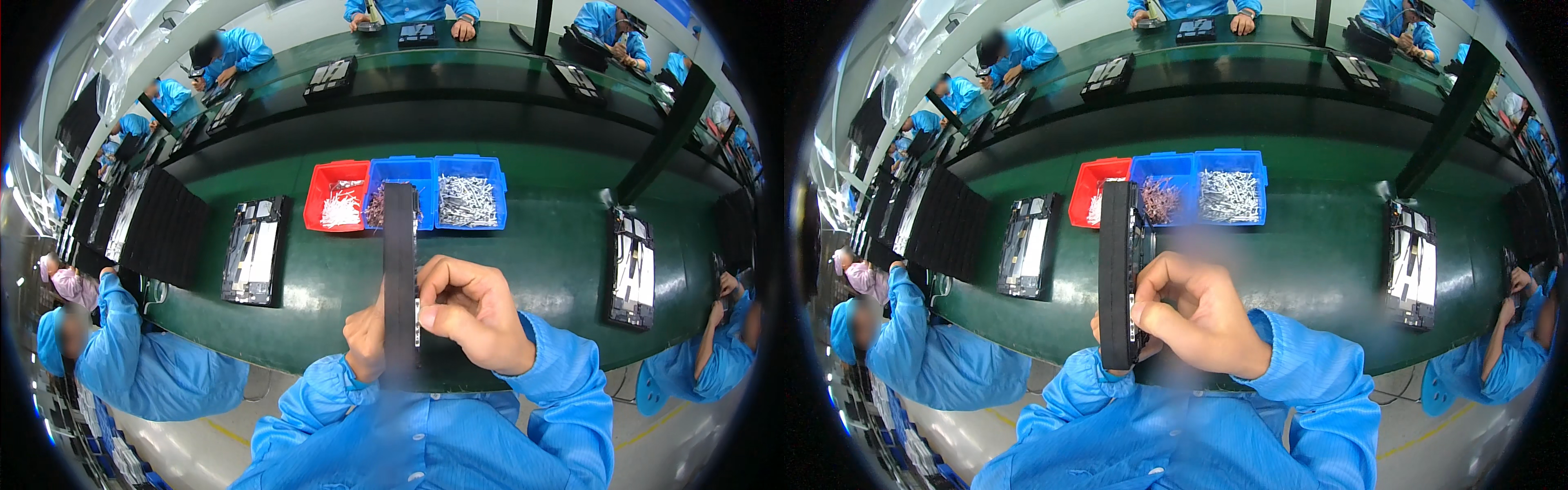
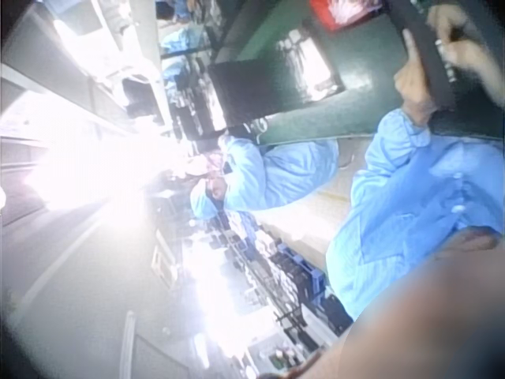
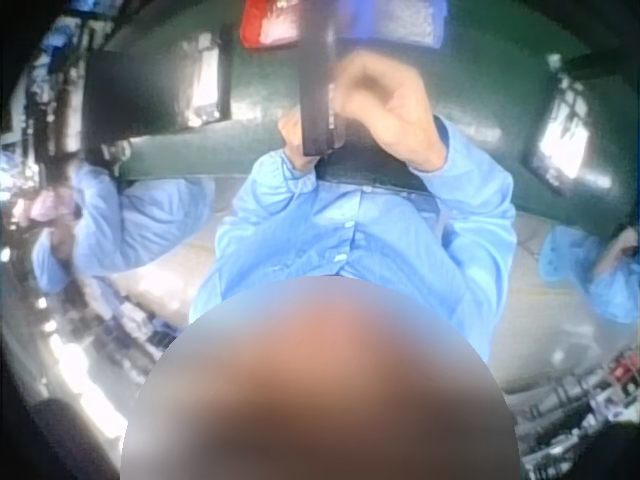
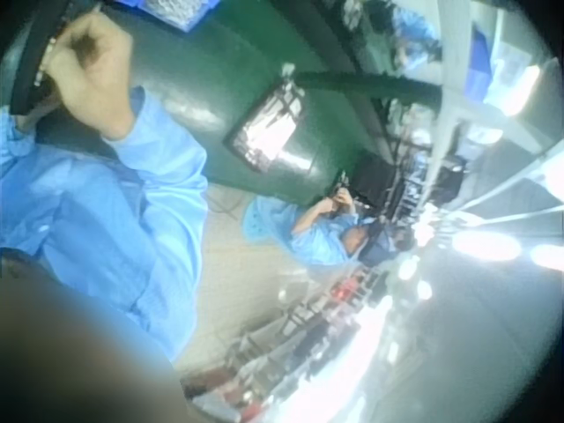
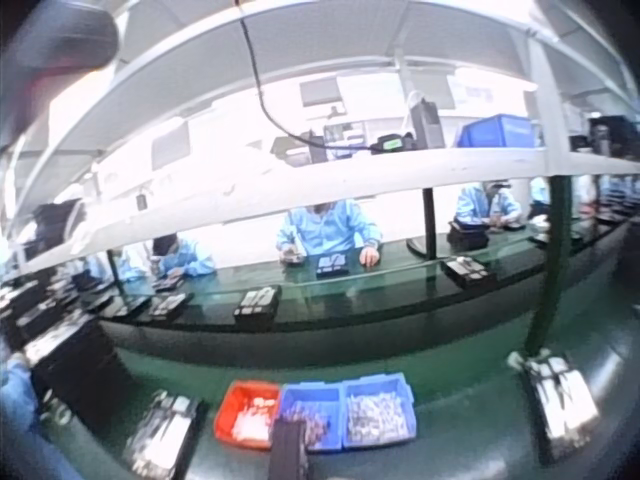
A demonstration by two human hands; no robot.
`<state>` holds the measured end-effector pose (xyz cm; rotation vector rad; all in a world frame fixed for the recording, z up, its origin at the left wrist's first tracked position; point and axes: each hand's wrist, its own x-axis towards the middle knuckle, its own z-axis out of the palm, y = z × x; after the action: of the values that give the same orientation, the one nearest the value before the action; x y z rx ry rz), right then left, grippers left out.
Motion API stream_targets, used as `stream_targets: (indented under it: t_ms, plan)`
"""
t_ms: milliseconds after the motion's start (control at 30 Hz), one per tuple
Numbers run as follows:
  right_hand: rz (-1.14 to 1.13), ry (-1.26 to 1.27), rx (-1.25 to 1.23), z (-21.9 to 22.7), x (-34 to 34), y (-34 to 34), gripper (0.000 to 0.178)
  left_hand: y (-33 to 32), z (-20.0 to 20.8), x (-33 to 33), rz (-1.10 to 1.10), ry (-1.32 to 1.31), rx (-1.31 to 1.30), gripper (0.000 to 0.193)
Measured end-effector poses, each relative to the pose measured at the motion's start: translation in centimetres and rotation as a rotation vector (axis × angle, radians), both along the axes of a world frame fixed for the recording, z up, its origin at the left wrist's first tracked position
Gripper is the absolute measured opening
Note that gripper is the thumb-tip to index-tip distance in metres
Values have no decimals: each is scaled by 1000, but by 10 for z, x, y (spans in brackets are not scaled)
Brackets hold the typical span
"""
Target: Assembling internal components and cables into a tablet housing on a factory assembly line.
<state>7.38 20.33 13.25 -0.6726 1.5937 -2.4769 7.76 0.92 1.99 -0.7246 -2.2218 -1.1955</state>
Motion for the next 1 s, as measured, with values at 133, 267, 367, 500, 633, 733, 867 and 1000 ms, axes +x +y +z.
stream_targets:
  t_ms: [133, 267, 367, 500, 633, 733, 867, 1000]
  plan:
    - [19, -165, -18, 5, 4, 1, 10, 0, -1, 2, 96, 10, -56, 38]
    - [-19, -261, -5, 17, 7, -1, 8, 4, 7, 0, 110, 170, -102, 29]
    - [-22, -317, -31, 20, 8, -3, 12, 7, 8, -11, 16, 283, -70, 63]
    - [-61, -320, -65, 11, 15, -13, 22, 4, 5, -10, -19, 276, -69, 64]
    - [-64, -230, -169, -1, 25, -23, 38, 6, -4, -5, 7, 95, -31, 64]
    - [-24, -187, -222, -2, 27, -27, 44, 2, -25, -6, 50, -24, -5, 62]
    - [5, -213, -124, 2, 17, -22, 41, 3, -21, -7, 77, 137, 25, 60]
    - [-32, -137, -45, -5, 8, -13, 33, 3, 20, -10, 42, 249, -35, 66]
